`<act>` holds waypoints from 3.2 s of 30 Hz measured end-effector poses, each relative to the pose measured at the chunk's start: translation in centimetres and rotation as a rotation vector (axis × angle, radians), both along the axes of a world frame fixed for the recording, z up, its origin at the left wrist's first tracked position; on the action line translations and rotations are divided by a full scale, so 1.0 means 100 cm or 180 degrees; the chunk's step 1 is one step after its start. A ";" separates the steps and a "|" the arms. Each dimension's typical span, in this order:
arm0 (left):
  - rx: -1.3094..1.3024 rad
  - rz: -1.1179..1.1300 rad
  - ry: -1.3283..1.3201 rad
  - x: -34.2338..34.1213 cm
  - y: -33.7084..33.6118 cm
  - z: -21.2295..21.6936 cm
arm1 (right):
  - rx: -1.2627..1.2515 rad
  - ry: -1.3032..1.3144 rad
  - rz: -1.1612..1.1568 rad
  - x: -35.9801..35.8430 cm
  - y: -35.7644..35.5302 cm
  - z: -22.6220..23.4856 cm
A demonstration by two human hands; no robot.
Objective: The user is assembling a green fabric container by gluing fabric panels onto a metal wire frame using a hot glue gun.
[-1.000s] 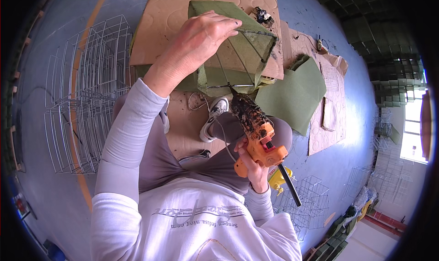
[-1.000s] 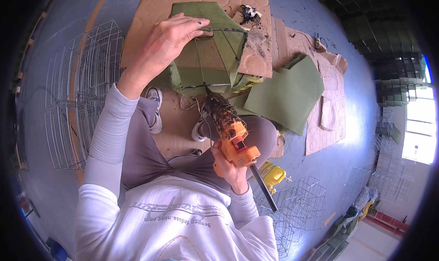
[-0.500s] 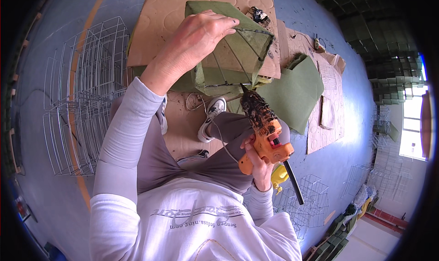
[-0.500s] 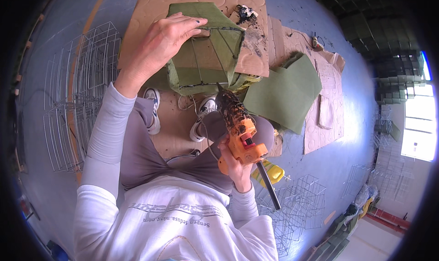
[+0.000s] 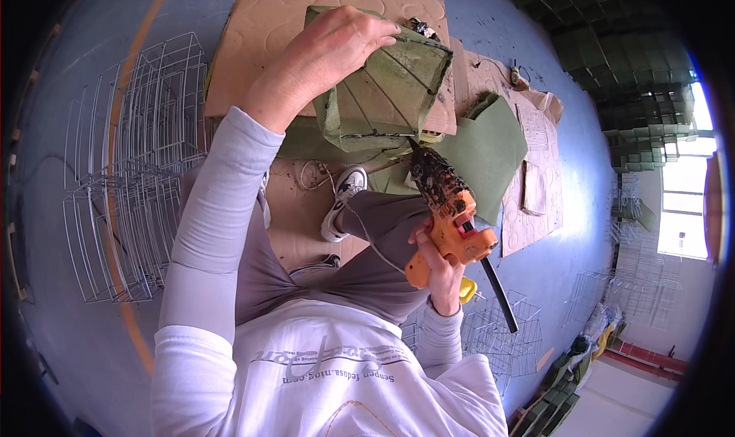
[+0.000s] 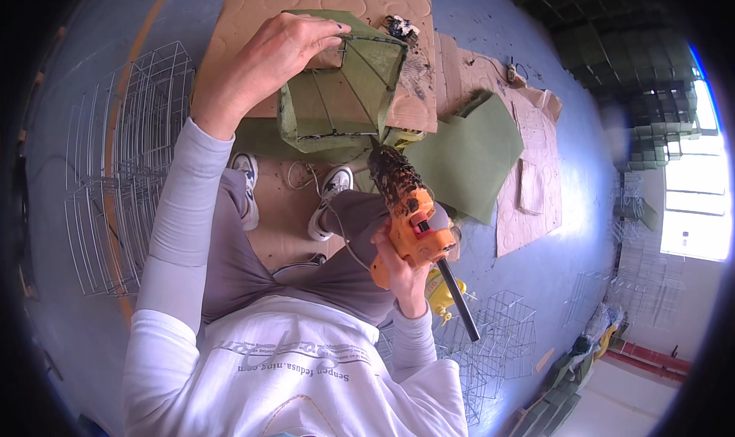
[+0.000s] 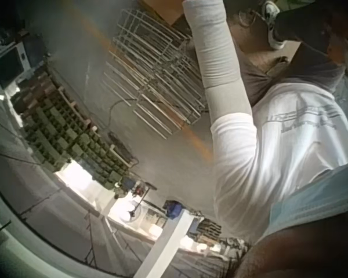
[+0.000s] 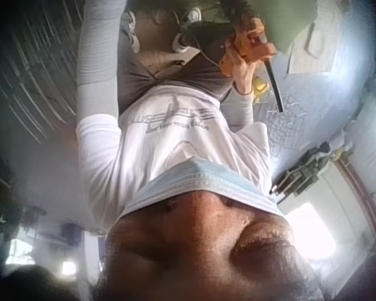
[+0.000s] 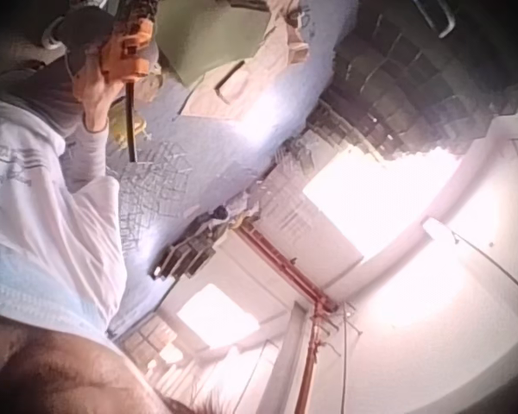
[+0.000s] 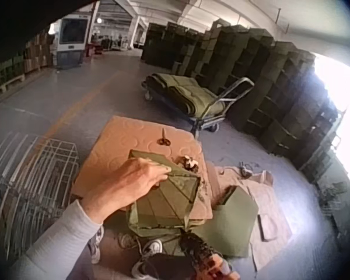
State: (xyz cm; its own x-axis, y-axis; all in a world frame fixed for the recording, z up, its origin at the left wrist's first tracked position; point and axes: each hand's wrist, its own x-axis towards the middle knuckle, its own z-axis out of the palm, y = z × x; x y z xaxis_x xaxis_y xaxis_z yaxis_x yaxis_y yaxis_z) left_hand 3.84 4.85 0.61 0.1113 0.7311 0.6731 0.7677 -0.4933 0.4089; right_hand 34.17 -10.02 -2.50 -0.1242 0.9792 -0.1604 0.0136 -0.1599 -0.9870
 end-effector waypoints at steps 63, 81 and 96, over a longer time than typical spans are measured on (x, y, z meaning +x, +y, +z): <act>0.0621 0.0129 0.0308 0.036 0.014 -0.004 | 0.0186 -0.1054 -0.0198 0.001 0.016 0.028; 0.0897 0.0103 0.0293 0.044 0.010 -0.008 | 0.0256 -0.1245 -0.0202 0.010 0.014 0.024; 0.0705 0.0212 0.0212 0.051 0.016 0.000 | 0.1094 -0.2343 0.0151 0.029 0.028 0.009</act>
